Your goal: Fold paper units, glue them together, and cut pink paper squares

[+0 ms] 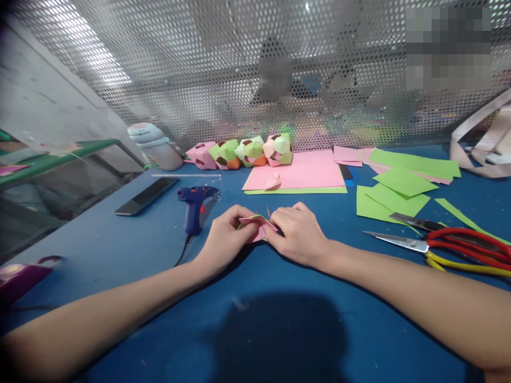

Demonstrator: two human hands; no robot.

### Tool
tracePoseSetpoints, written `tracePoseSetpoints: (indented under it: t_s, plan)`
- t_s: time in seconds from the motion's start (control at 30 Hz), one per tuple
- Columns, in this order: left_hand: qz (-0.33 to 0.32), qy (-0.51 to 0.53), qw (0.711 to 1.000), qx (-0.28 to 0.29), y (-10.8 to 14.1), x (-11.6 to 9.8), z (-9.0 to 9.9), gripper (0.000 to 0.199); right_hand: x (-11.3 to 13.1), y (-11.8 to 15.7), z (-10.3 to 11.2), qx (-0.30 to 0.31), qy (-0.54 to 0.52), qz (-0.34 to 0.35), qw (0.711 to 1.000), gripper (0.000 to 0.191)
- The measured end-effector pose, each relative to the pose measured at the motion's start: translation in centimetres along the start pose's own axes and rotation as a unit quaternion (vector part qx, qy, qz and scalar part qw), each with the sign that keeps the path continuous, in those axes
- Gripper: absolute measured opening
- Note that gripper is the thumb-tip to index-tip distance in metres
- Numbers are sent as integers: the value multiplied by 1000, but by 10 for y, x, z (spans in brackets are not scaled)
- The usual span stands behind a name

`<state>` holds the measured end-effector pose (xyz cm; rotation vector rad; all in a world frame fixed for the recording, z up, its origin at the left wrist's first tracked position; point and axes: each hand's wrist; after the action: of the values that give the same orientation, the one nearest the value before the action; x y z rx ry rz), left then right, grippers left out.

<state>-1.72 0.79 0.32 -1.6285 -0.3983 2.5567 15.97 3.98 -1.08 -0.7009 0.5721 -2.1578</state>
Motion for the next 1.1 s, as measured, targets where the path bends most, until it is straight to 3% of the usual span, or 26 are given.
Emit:
tracePoseSetpoints:
  t_s: [0.33,0.57,0.77,0.93,1.1]
  plan:
    - [-10,-10,997,70,0,0,-2,9,-2,2,0,-43,-24,20,999,19]
    - [68,49,995,58,5,-5,-5,9,-1,1,1,-28,-11,15,999,15]
    - [69,45,995,49,6,-1,-6,6,-3,2,0,-27,-23,30,999,18]
    - [76,68,995,20,5,0,-6,13,-3,1,-1,-34,-37,-20,999,21]
    - [58,35,997,35,4,0,-5,8,-6,2,-3,-36,-31,-4,999,27]
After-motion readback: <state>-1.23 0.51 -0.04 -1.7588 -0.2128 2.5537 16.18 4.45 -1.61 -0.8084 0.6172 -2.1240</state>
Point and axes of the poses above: each hand's wrist, its own y-axis away from the middle knuckle, its own z-axis out of the back of the hand, x = y × z, and after that the axes turned 2 degrees about y, right-handed
